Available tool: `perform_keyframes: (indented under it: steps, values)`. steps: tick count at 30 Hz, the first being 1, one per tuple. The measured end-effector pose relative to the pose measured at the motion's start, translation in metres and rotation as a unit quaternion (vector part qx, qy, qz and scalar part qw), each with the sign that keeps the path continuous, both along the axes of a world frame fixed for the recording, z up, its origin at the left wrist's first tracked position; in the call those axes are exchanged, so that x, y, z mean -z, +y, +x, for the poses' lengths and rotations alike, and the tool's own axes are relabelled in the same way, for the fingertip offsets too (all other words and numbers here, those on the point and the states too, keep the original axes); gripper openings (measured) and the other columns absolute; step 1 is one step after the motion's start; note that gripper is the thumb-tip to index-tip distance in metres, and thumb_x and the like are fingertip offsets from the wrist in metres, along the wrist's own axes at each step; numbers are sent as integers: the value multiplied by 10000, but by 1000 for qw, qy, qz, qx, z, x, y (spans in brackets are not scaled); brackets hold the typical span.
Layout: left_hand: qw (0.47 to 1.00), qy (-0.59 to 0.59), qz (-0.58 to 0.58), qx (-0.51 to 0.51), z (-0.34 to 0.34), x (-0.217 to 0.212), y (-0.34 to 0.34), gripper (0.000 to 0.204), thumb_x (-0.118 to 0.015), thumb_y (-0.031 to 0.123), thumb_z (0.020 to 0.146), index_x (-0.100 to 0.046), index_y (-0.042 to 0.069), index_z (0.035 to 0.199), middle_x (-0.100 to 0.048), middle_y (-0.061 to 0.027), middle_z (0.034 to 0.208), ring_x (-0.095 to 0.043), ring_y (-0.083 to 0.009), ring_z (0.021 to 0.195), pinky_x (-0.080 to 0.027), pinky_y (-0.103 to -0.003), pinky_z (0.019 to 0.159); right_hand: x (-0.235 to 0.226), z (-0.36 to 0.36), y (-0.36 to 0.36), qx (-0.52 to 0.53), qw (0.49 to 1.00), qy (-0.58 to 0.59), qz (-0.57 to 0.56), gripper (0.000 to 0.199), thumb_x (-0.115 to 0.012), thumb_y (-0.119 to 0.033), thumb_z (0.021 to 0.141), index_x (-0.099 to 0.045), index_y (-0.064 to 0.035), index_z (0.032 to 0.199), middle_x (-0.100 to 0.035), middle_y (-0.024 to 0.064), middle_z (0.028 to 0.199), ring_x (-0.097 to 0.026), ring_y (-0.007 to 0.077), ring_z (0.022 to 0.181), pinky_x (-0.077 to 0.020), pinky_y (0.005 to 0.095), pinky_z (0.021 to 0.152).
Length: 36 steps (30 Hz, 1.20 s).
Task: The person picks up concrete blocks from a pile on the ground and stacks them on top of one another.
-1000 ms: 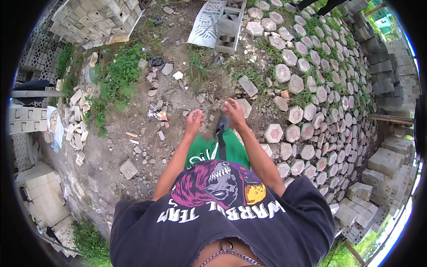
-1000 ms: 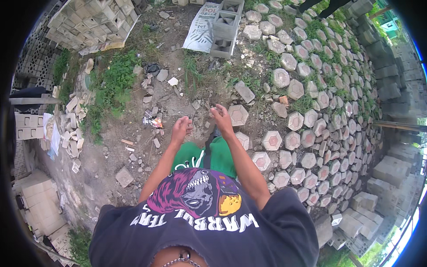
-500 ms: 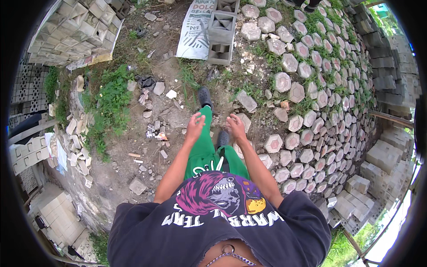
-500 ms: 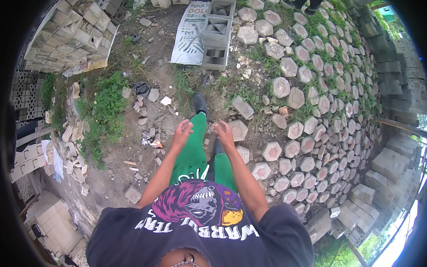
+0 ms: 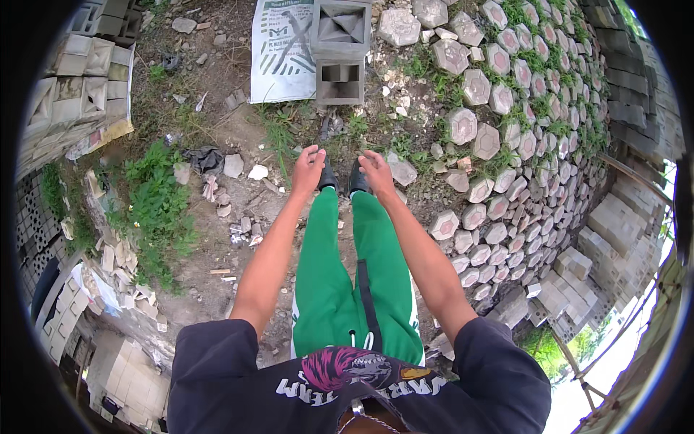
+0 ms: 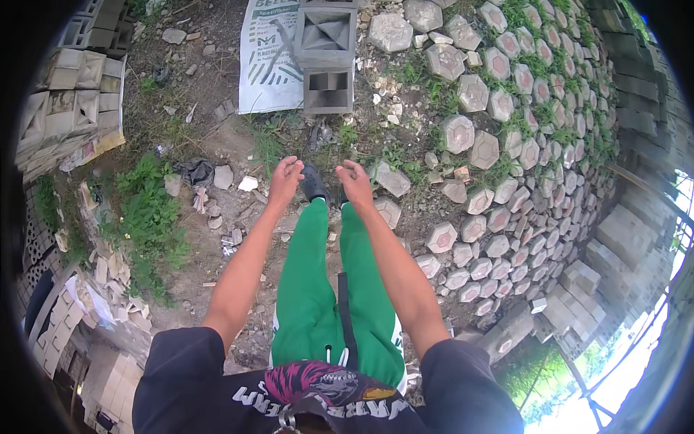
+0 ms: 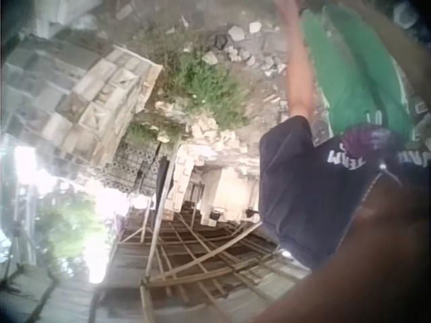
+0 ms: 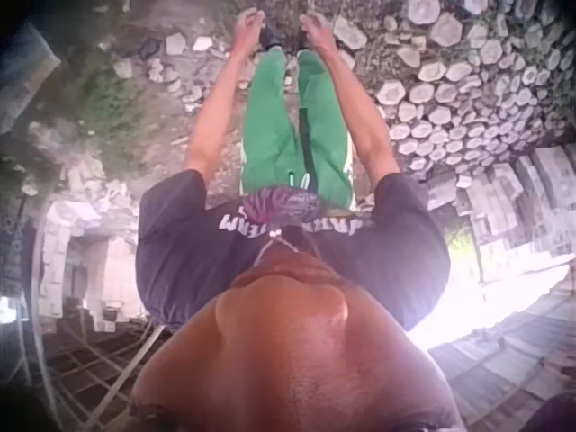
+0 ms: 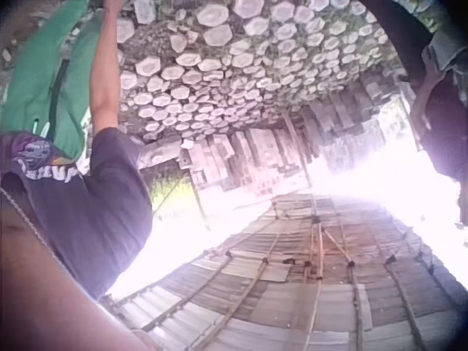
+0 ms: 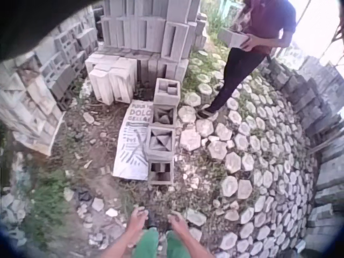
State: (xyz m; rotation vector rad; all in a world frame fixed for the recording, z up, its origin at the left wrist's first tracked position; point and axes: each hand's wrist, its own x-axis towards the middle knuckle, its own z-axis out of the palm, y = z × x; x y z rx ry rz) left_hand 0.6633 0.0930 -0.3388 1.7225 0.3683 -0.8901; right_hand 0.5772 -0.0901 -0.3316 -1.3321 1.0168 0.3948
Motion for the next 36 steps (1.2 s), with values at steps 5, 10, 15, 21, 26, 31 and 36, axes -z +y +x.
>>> perform_keyframes:
  steps: [5, 10, 15, 21, 26, 31, 36]
  values:
    - [999, -43, 29, 2, 61, 159, -20, 518, -608, 364, 927, -496, 4, 1282, -656, -115, 1099, -629, -137, 883, -478, -281, 731, 135, 72, -43, 36, 998, -24, -46, 557, -669, -332, 868, -527, 32, 1265, -674, 119, 1010, -610, 170, 934, -455, 289, 846]
    - [983, -132, 124, 35, 122, 298, -42, 546, -624, 361, 900, -520, -25, 1273, -578, -193, 1255, -562, -263, 1160, -431, -334, 977, 276, 127, -84, -8, 995, -43, -87, 607, -661, -350, 856, -501, 47, 1287, -627, 178, 1157, -600, 212, 1033, -458, 313, 892]
    - [955, -210, 200, 63, 174, 398, -66, 763, -650, 503, 836, -459, -39, 1337, -499, -251, 1339, -474, -346, 1264, -384, -395, 1025, 393, 165, -115, -47, 989, -19, -139, 756, -661, -455, 829, -445, 53, 1346, -548, 226, 1284, -559, 277, 1150, -443, 359, 950]
    - [969, -139, 187, 77, 215, 432, -101, 589, -648, 408, 845, -554, -16, 1243, -617, -248, 1183, -583, -374, 1117, -449, -448, 924, 443, 211, -123, -72, 979, -53, -183, 666, -617, -473, 840, -513, -9, 1305, -597, 240, 1200, -582, 347, 1105, -442, 421, 934]
    - [954, -202, 223, 11, 213, 462, -102, 501, -642, 391, 838, -632, -33, 1104, -664, -244, 1051, -618, -397, 1026, -477, -446, 860, 475, 230, -124, -150, 936, 14, -317, 603, -586, -547, 858, -634, -8, 1126, -649, 269, 1051, -589, 435, 1044, -466, 457, 862]
    - [958, -176, 224, 31, 215, 456, -100, 439, -626, 313, 813, -639, -45, 1067, -666, -248, 1022, -621, -398, 1011, -479, -439, 856, 469, 226, -122, -107, 967, 23, -230, 508, -591, -416, 840, -626, -20, 1156, -655, 249, 1063, -597, 416, 1039, -452, 457, 878]
    - [966, -154, 207, 27, 224, 472, -95, 449, -587, 229, 801, -595, -40, 1160, -635, -251, 1126, -598, -395, 1056, -482, -433, 859, 465, 231, -122, -96, 969, 8, -227, 462, -576, -311, 811, -618, -24, 1170, -651, 238, 1090, -598, 389, 1058, -452, 446, 887]
